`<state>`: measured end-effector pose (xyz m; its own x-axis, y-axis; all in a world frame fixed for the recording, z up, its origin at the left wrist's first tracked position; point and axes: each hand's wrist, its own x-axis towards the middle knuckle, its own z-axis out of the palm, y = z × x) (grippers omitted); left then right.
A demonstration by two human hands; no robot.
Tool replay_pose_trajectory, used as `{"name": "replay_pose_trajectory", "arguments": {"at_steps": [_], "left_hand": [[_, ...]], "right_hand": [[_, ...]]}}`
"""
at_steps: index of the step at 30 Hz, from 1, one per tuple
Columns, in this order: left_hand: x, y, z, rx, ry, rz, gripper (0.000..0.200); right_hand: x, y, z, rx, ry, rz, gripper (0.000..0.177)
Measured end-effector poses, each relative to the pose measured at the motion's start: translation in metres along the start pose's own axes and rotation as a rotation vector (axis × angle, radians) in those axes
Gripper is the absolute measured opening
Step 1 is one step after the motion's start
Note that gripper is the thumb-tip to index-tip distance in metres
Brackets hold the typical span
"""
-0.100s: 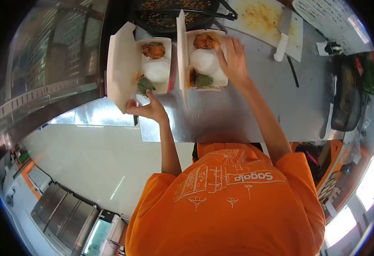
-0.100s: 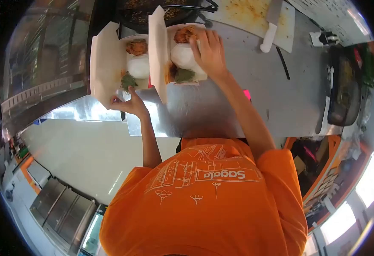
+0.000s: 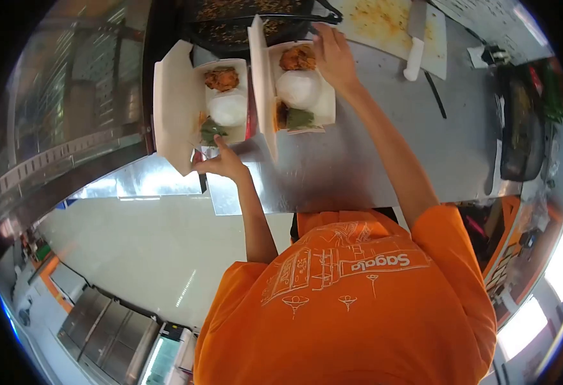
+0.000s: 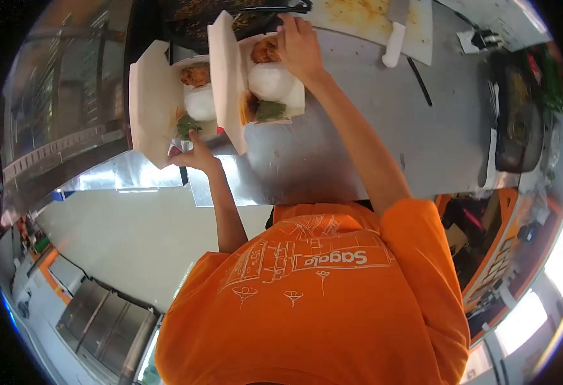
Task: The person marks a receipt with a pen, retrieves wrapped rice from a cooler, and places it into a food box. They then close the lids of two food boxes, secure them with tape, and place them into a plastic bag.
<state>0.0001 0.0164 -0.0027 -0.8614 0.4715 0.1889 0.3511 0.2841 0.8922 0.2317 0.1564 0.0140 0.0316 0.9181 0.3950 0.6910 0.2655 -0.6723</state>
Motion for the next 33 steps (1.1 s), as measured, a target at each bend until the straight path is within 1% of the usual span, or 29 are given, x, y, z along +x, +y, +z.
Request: {"name": "replay_pose_trajectory", "arguments": {"at_steps": [2,3,4,6,8,9,10,11,12,14,15,16,17,19,21,22,23,25,26,29,30,31,33], "left_hand": [[-0.008,-0.023,0.003,-0.267,-0.149,-0.144,0.051],[-0.013,-0.031,0.004,-0.306,-0.145,-0.192,0.048],[-0.013,-0.029,0.001,-0.415,-0.165,-0.287,0.053],[-0.015,-0.025,-0.009,-0.424,-0.216,-0.31,0.055],[-0.011,-0.036,-0.016,-0.256,-0.235,-0.241,0.06],[-0.01,-0.053,-0.02,-0.391,-0.261,-0.249,0.063],[-0.01,-0.055,-0.026,-0.453,-0.305,-0.247,0.067],[-0.01,-0.062,-0.029,-0.448,-0.339,-0.25,0.067],[-0.013,-0.065,-0.035,-0.39,-0.334,-0.268,0.068],[-0.027,-0.044,-0.048,-0.287,-0.387,-0.293,0.067],[-0.035,-0.035,-0.051,-0.246,-0.351,-0.312,0.069],[-0.042,-0.033,-0.054,-0.28,-0.365,-0.299,0.071],[-0.051,-0.029,-0.07,-0.246,-0.368,-0.341,0.072],[-0.064,-0.024,-0.091,-0.176,-0.44,-0.339,0.071],[-0.071,-0.022,-0.097,-0.161,-0.527,-0.35,0.07],[-0.079,-0.017,-0.091,-0.171,-0.565,-0.341,0.069],[-0.09,-0.014,-0.08,-0.214,-0.618,-0.29,0.066],[-0.107,-0.01,-0.068,-0.187,-0.683,-0.25,0.065],[-0.119,-0.008,-0.067,-0.172,-0.712,-0.235,0.064],[-0.169,0.022,-0.053,-0.102,-0.738,-0.185,0.058],[-0.182,0.026,-0.048,-0.073,-0.744,-0.166,0.056],[-0.196,0.03,-0.047,-0.137,-0.751,-0.185,0.052],[-0.232,0.039,-0.047,-0.201,-0.605,-0.172,0.049]], "right_hand": [[0.001,0.017,0.005,0.126,-0.138,0.172,0.02],[-0.004,0.02,0.001,0.123,-0.163,0.145,0.019],[-0.006,0.021,-0.002,0.126,-0.183,0.116,0.019],[-0.017,0.027,-0.009,0.109,-0.186,0.085,0.018],[-0.035,0.036,-0.015,0.074,-0.147,0.072,0.017],[-0.046,0.042,-0.018,0.029,-0.204,0.071,0.018],[-0.058,0.049,-0.021,-0.014,-0.258,0.074,0.019],[-0.066,0.054,-0.028,-0.062,-0.31,0.078,0.02],[-0.073,0.051,-0.037,-0.079,-0.292,0.105,0.022],[-0.087,0.048,-0.055,-0.098,-0.266,0.16,0.025],[-0.092,0.052,-0.064,-0.098,-0.255,0.185,0.026],[-0.099,0.057,-0.074,-0.099,-0.249,0.211,0.027],[-0.115,0.053,-0.087,-0.106,-0.253,0.29,0.027],[-0.139,0.055,-0.11,-0.102,-0.238,0.419,0.028],[-0.148,0.061,-0.134,-0.159,-0.271,0.474,0.021],[-0.148,0.071,-0.147,-0.175,-0.273,0.483,0.018],[-0.148,0.09,-0.162,-0.159,-0.22,0.473,0.02],[-0.161,0.116,-0.188,-0.125,-0.161,0.477,0.024],[-0.169,0.127,-0.201,-0.127,-0.158,0.484,0.023],[-0.187,0.159,-0.246,-0.094,-0.132,0.482,0.021],[-0.193,0.168,-0.258,-0.067,-0.115,0.473,0.021],[-0.201,0.172,-0.273,-0.049,-0.108,0.468,0.02],[-0.217,0.184,-0.304,0.125,-0.031,0.441,0.02]]}}
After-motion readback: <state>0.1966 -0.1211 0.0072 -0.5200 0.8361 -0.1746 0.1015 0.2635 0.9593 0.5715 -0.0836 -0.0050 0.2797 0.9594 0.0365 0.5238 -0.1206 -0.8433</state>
